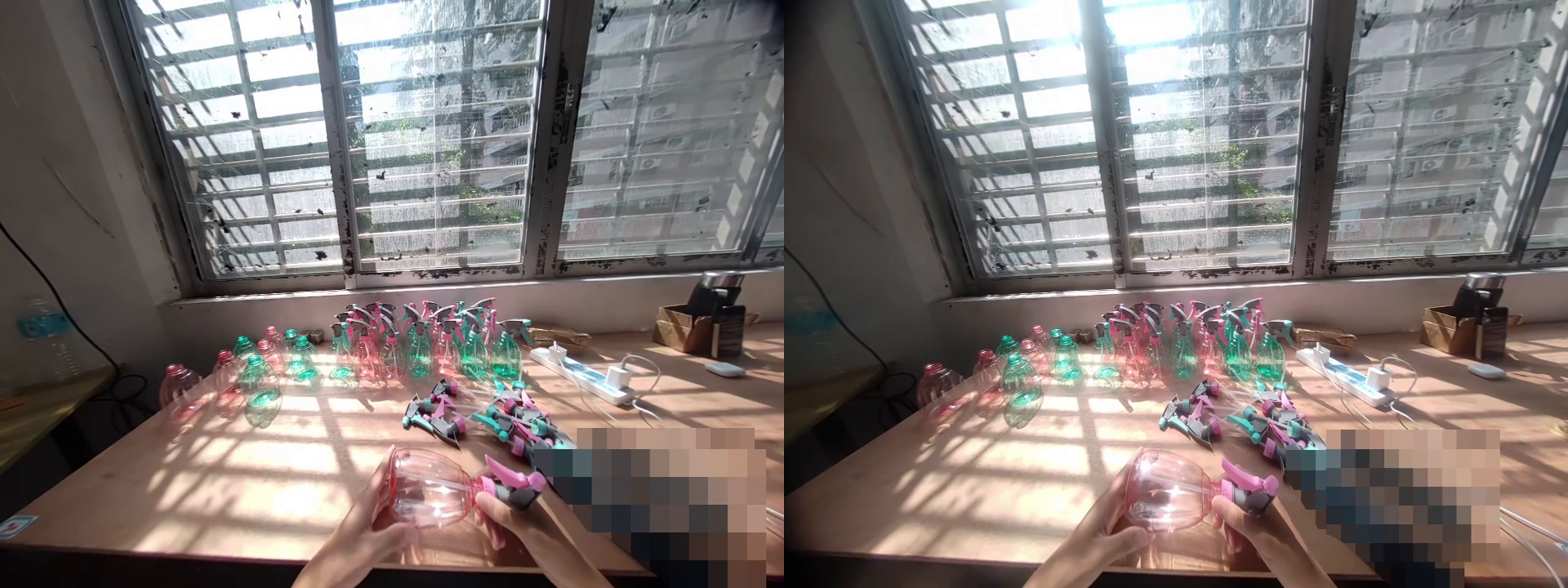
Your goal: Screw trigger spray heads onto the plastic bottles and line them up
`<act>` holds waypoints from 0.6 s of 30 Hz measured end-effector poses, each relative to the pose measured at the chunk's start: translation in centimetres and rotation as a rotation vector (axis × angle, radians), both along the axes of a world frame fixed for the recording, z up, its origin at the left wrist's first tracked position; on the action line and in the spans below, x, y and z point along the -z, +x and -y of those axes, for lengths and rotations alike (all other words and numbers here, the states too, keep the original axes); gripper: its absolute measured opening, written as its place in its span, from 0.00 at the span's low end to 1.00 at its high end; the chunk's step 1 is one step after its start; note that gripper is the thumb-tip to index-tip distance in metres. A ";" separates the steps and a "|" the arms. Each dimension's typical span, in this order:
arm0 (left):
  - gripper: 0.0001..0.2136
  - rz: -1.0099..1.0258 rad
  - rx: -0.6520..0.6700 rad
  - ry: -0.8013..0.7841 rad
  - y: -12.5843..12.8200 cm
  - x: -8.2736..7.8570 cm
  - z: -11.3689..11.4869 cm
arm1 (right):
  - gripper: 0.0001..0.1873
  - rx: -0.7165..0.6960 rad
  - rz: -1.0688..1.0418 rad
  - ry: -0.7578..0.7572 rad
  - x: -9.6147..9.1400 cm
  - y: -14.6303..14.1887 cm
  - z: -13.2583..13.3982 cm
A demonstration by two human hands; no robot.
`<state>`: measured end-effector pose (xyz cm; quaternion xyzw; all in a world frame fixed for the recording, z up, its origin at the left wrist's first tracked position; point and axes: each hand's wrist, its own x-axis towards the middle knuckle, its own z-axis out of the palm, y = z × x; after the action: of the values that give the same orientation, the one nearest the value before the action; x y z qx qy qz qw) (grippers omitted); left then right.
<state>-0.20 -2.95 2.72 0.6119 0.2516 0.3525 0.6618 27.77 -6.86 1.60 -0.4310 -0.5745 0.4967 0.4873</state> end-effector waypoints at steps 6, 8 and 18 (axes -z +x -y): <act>0.45 0.014 0.003 -0.002 0.1 0.2 -0.2 | 0.26 -0.012 -0.092 -0.031 0.3 0.0 -0.1; 0.48 0.006 0.013 -0.018 0.1 0.7 -0.3 | 0.26 -0.022 -0.091 -0.019 0.5 0.0 -0.1; 0.44 0.020 0.048 0.017 -0.1 0.7 -0.5 | 0.26 -0.009 -0.035 -0.026 0.2 -0.2 -0.4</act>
<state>-0.33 -2.44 2.05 0.6197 0.2273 0.3449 0.6674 27.56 -6.49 1.41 -0.4262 -0.5612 0.5137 0.4894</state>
